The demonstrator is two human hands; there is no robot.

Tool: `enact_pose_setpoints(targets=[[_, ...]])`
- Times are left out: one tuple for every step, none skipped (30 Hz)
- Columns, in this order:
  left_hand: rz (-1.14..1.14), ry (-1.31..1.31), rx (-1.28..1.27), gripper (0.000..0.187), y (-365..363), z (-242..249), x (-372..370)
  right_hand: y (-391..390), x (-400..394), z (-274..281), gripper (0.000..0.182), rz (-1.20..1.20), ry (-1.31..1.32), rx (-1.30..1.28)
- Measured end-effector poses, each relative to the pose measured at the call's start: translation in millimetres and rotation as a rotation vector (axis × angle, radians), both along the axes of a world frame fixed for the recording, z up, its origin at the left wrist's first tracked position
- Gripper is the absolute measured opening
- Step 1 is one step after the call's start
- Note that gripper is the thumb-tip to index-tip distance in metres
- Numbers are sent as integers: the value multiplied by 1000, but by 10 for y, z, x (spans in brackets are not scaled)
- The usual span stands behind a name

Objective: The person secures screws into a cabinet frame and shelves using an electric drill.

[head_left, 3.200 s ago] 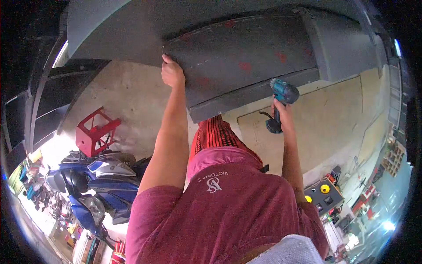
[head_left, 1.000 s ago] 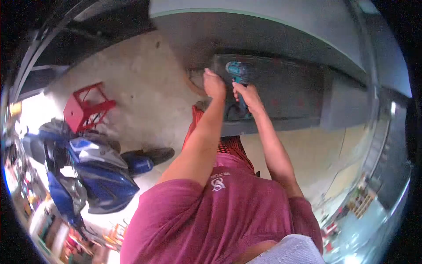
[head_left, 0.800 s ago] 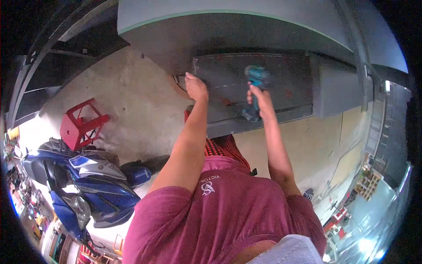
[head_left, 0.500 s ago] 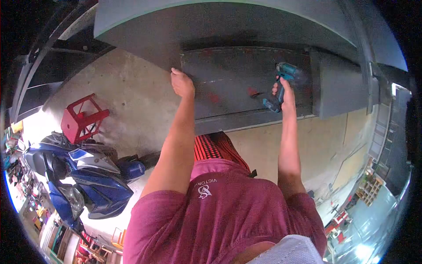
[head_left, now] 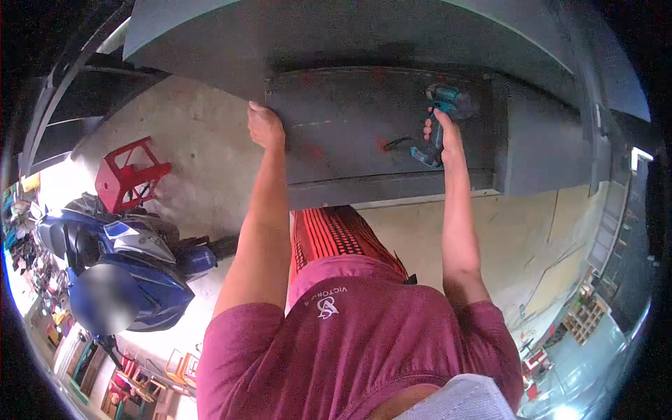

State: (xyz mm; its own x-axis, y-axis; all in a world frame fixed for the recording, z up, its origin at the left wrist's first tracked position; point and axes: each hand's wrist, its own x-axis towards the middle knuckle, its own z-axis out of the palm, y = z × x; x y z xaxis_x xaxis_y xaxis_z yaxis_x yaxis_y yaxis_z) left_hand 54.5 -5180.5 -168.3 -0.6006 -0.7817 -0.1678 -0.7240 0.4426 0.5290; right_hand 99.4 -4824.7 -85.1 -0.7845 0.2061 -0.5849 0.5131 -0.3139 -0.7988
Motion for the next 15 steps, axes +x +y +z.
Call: enact_pose_setpoints(targets=[[-5, 3, -7, 49, -8, -14, -3, 5, 6, 6, 28, 2, -20, -4], [-10, 6, -15, 49, -6, -10, -3, 13, 7, 4, 29, 3, -41, -8], [-6, 5, -17, 49, -4, -6, -1, 31, 12, -26, 29, 7, -42, -10], [-3, -2, -16, 49, -1, -1, -1, 56, 18, -60, 29, 12, -45, -17], [0, -8, -14, 49, 3, -3, -4, 64, 14, -65, 29, 18, -47, -25], [5, -9, -17, 49, 7, -6, -10, 75, 8, -67, 29, 23, -48, -27], [3, -20, -16, 49, 3, -10, -18, 84, 9, -70, 28, 19, -48, -31], [0, -32, -17, 49, -4, -16, -19, 84, 12, -74, 27, 15, -48, -37], [4, -35, -22, 49, -5, -22, -19, 90, 11, -81, 27, 19, -51, -42], [-3, -32, -22, 49, -5, -26, -22, 95, 6, -82, 26, 14, -67, -61], [-10, -29, -21, 48, -2, -24, -28, 112, 3, -101, 25, 8, -83, -80], [-8, -32, -26, 48, 4, -22, -30, 126, 7, -122, 25, 11, -86, -84], [-7, -36, -30, 48, 14, -21, -35, 139, 10, -143, 24, 21, -80, -75], [-6, -39, -34, 48, 22, -12, -43, 138, 7, -148, 23, 30, -74, -65], [-5, -40, -38, 48, 27, -2, -49, 137, 3, -153, 23, 31, -74, -69]])
